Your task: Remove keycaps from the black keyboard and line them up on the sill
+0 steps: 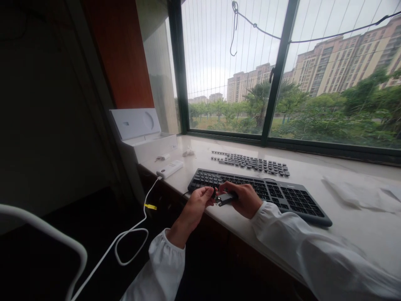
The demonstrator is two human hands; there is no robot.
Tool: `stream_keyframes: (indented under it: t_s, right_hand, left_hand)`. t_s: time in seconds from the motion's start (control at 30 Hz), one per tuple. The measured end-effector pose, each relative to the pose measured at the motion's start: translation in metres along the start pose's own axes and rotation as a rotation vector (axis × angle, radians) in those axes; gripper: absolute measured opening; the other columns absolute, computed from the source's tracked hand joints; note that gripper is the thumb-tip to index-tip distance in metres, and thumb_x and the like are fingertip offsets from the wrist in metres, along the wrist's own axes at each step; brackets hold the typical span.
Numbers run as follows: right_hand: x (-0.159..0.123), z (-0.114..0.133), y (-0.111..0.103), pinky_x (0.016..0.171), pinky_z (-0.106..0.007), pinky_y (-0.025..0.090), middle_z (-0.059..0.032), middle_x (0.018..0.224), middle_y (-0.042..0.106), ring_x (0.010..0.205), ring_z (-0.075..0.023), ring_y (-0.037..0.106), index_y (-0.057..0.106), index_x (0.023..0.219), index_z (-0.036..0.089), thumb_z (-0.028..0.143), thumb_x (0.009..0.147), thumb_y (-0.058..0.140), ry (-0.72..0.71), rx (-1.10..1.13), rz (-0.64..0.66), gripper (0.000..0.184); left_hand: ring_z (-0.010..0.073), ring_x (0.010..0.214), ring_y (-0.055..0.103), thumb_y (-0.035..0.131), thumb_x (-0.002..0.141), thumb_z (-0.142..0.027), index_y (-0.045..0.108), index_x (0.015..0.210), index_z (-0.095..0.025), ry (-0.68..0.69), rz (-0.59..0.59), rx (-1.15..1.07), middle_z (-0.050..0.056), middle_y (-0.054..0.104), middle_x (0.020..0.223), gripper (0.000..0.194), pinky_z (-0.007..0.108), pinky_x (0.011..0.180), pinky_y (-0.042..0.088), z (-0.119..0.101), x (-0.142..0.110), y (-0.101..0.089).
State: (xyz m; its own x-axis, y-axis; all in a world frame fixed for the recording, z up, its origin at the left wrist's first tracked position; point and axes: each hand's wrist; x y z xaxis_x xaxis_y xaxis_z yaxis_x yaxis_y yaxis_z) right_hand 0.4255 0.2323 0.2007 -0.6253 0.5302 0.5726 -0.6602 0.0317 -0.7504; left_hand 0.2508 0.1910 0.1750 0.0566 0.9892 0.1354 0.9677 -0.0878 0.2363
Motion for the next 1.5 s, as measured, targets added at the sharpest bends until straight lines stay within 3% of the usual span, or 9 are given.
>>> stream_keyframes:
  t_s: [0.23, 0.37, 0.5, 0.6, 0.73, 0.93, 1.07, 1.33, 1.5]
  right_hand:
    - [-0.004, 0.000, 0.001, 0.062, -0.021, 0.041, -0.0028, 0.076, 0.068, 0.062, -0.0134, 0.062, 0.060, 0.095, 0.022, 0.017, 0.077, 0.046, -0.044, -0.005, 0.011, 0.024]
    - [-0.002, -0.006, 0.000, 0.060, -0.022, 0.043, -0.0004, 0.072, 0.067, 0.058, -0.0132, 0.059, 0.062, 0.092, 0.022, 0.020, 0.073, 0.052, 0.060, -0.031, -0.094, 0.022]
    - [0.007, -0.020, 0.000, 0.057, -0.024, 0.044, -0.0011, 0.067, 0.065, 0.058, -0.0155, 0.059, 0.065, 0.086, 0.018, 0.037, 0.078, 0.056, 0.252, -0.027, -0.288, 0.023]
    - [0.012, -0.029, -0.001, 0.058, -0.025, 0.045, -0.0028, 0.070, 0.066, 0.063, -0.0175, 0.060, 0.066, 0.082, 0.016, 0.047, 0.077, 0.057, 0.329, 0.011, -0.329, 0.032]
    - [0.015, -0.029, -0.002, 0.061, -0.027, 0.046, -0.0033, 0.073, 0.067, 0.067, -0.0187, 0.061, 0.068, 0.083, 0.017, 0.049, 0.075, 0.061, 0.364, 0.049, -0.289, 0.035]
    - [0.019, -0.008, -0.003, 0.058, -0.025, 0.046, -0.0026, 0.068, 0.065, 0.063, -0.0173, 0.059, 0.068, 0.081, 0.015, 0.050, 0.077, 0.058, 0.344, 0.042, -0.228, 0.037]
    - [0.017, 0.002, 0.002, 0.055, -0.023, 0.043, -0.0006, 0.063, 0.063, 0.060, -0.0155, 0.057, 0.066, 0.075, 0.016, 0.047, 0.078, 0.058, 0.319, 0.020, -0.199, 0.033]
    - [0.007, 0.004, 0.007, 0.066, -0.023, 0.048, -0.0009, 0.078, 0.069, 0.071, -0.0171, 0.064, 0.066, 0.087, 0.020, 0.028, 0.078, 0.057, 0.247, 0.090, -0.121, 0.015]
    - [0.006, 0.013, 0.003, 0.067, -0.022, 0.048, -0.0017, 0.083, 0.070, 0.075, -0.0172, 0.066, 0.065, 0.090, 0.022, 0.015, 0.074, 0.049, 0.131, 0.099, -0.072, 0.024]
  left_hand:
    - [0.0141, 0.076, 0.058, 0.059, 0.080, -0.047, 0.059, 0.100, -0.011, 0.058, -0.163, -0.067, 0.011, 0.064, 0.096, 0.041, 0.028, 0.075, 0.046, 0.010, -0.008, -0.001]
    - [0.0179, 0.081, 0.059, 0.053, 0.085, -0.040, 0.059, 0.104, -0.016, 0.208, -0.264, 0.292, 0.010, 0.065, 0.097, 0.031, 0.032, 0.077, 0.046, 0.008, -0.014, -0.004]
    - [0.0229, 0.096, 0.055, 0.061, 0.080, -0.026, 0.067, 0.097, -0.022, 0.395, -0.134, 0.786, 0.007, 0.064, 0.098, 0.018, 0.036, 0.087, 0.041, 0.008, -0.019, -0.002]
    - [0.0223, 0.095, 0.055, 0.062, 0.079, -0.022, 0.069, 0.098, -0.024, 0.420, -0.029, 0.896, 0.006, 0.064, 0.096, 0.020, 0.035, 0.087, 0.042, 0.010, -0.018, -0.001]
    - [0.0212, 0.096, 0.056, 0.063, 0.079, -0.025, 0.068, 0.103, -0.024, 0.438, -0.002, 0.847, 0.005, 0.064, 0.098, 0.024, 0.032, 0.086, 0.042, 0.008, -0.016, -0.003]
    - [0.0175, 0.072, 0.057, 0.056, 0.083, -0.042, 0.065, 0.106, -0.022, 0.394, -0.197, 0.679, 0.005, 0.067, 0.092, 0.032, 0.029, 0.071, 0.044, -0.013, -0.012, -0.007]
    - [0.0151, 0.063, 0.055, 0.057, 0.081, -0.044, 0.066, 0.100, -0.023, 0.364, -0.216, 0.658, 0.004, 0.068, 0.092, 0.030, 0.028, 0.065, 0.043, -0.021, -0.007, -0.004]
    - [0.0130, 0.058, 0.053, 0.059, 0.079, -0.045, 0.068, 0.090, -0.023, 0.342, -0.248, 0.631, 0.001, 0.069, 0.087, 0.026, 0.025, 0.059, 0.041, -0.016, -0.008, -0.006]
    - [0.0113, 0.053, 0.051, 0.059, 0.080, -0.044, 0.066, 0.093, -0.023, 0.346, -0.240, 0.625, 0.001, 0.069, 0.084, 0.026, 0.024, 0.058, 0.040, -0.016, -0.009, -0.014]
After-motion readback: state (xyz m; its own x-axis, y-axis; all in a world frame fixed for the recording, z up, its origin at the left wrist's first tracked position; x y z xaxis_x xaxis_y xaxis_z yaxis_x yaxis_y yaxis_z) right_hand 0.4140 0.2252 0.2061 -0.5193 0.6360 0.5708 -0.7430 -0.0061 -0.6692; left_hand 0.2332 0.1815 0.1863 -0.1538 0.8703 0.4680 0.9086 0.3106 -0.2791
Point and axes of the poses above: each hand's wrist, its own x-axis towards the middle knuckle, its own y-axis out of the palm, z = x × y
